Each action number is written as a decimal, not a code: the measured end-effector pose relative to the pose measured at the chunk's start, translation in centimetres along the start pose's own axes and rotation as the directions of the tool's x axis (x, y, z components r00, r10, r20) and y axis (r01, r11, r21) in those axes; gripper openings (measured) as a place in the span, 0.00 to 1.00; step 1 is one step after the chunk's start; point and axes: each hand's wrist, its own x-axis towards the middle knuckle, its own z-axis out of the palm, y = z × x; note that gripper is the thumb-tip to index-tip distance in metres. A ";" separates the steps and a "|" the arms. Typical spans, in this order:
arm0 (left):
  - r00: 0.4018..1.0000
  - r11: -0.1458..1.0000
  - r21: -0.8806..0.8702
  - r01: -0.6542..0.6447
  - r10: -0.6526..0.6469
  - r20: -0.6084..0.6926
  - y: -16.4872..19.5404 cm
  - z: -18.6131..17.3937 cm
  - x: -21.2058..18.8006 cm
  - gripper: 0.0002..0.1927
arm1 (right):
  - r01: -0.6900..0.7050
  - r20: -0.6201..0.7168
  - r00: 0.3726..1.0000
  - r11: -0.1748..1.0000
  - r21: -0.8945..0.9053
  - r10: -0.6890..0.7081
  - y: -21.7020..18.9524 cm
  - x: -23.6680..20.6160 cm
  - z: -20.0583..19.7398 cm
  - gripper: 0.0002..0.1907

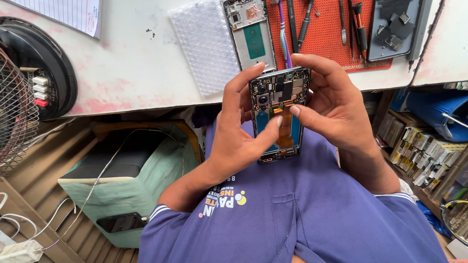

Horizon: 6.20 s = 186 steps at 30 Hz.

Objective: The person handles a disassembled smartphone, aligns and presses a ribbon cable, then uses tweezers and a screwdriver to adjust internal components. The person places the phone on the workbench and continues to manipulate small parts with tools.

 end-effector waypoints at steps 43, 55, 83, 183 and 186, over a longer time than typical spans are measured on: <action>0.999 1.000 0.017 -0.023 0.024 -0.043 -2.5 5.0 -4.3 0.32 | 0.169 -0.054 0.985 0.978 0.122 -0.164 6.3 -6.5 -2.1 0.32; 0.994 0.992 0.113 -0.053 0.064 -0.091 -2.6 5.0 -4.8 0.28 | 0.162 -0.069 0.986 0.972 0.170 -0.152 7.2 -6.7 -1.9 0.27; 0.996 0.996 0.084 -0.024 0.031 -0.083 -2.5 4.5 -4.3 0.27 | 0.165 -0.060 0.986 0.975 0.149 -0.158 7.1 -6.2 -1.9 0.30; 0.986 0.985 0.166 -0.041 0.067 -0.155 -2.6 5.2 -3.0 0.28 | 0.165 -0.138 0.975 0.982 -0.087 -0.176 6.3 -5.2 -0.8 0.31; 0.994 0.996 0.090 0.014 -0.004 -0.110 -2.3 4.3 -2.8 0.29 | 0.127 -0.107 0.986 0.992 -0.017 -0.128 6.1 -5.1 -1.4 0.31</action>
